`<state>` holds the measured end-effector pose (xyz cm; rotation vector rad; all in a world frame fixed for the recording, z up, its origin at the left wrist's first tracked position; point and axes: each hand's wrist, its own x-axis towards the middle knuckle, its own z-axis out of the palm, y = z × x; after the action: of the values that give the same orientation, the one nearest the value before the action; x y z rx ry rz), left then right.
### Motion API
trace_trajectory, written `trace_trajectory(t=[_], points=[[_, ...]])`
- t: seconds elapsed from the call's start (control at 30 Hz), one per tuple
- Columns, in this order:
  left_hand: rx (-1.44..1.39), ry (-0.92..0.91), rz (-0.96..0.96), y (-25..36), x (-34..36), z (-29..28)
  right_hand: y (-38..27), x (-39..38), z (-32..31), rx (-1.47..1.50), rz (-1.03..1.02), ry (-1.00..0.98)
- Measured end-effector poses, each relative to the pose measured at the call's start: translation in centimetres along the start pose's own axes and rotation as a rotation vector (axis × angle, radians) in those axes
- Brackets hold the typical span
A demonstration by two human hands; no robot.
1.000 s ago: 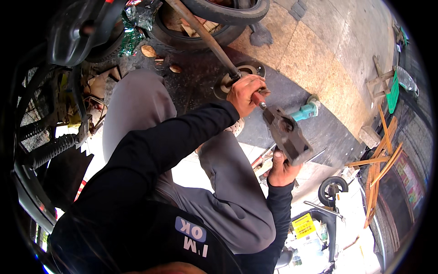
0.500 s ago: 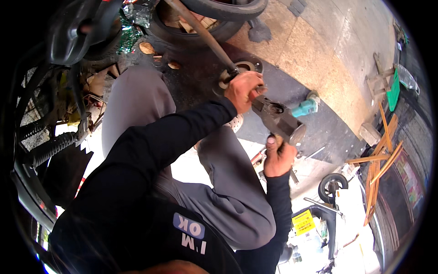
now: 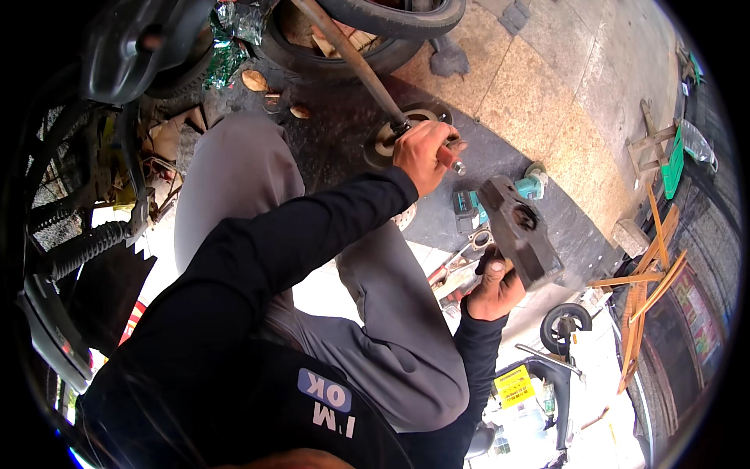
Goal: The person uses an angle grinder on a metal shaft, then uses a hammer and screwdriver to work on a circular metal part attached to the shaft. They also use a spray can on the part.
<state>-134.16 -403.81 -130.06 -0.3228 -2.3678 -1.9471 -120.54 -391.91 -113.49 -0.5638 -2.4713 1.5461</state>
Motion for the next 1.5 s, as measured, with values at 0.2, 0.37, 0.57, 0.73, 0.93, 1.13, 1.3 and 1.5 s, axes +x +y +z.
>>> trace_trajectory(t=[0.2,0.37,0.57,0.73,0.93,1.13,1.3,1.5], points=[[-0.001,0.012,-0.031,0.3,0.2,-0.1,0.7,1.2,0.3,-0.256,0.022,-0.093],[0.010,0.022,-0.021,0.2,0.4,0.0,-1.2,1.7,1.3,-0.042,0.109,0.037],[0.069,0.020,-0.134,-0.3,1.5,1.7,-0.6,2.7,1.4,-0.033,-0.125,0.019],[0.107,0.074,-0.148,-0.2,2.1,1.4,-0.3,3.6,2.5,-0.042,0.135,-0.005],[0.097,0.068,-0.144,-0.1,1.3,1.3,-1.0,4.0,1.9,-0.037,0.158,-0.056],[0.079,0.080,-0.126,-0.1,1.0,1.5,-2.5,5.8,2.1,-0.158,0.124,-0.090],[0.046,0.077,-0.079,-0.5,0.1,1.3,-3.7,5.4,1.5,0.023,0.222,-0.051],[0.020,0.088,-0.030,-0.7,0.4,0.9,-3.1,5.2,2.5,-0.014,0.098,0.064]])
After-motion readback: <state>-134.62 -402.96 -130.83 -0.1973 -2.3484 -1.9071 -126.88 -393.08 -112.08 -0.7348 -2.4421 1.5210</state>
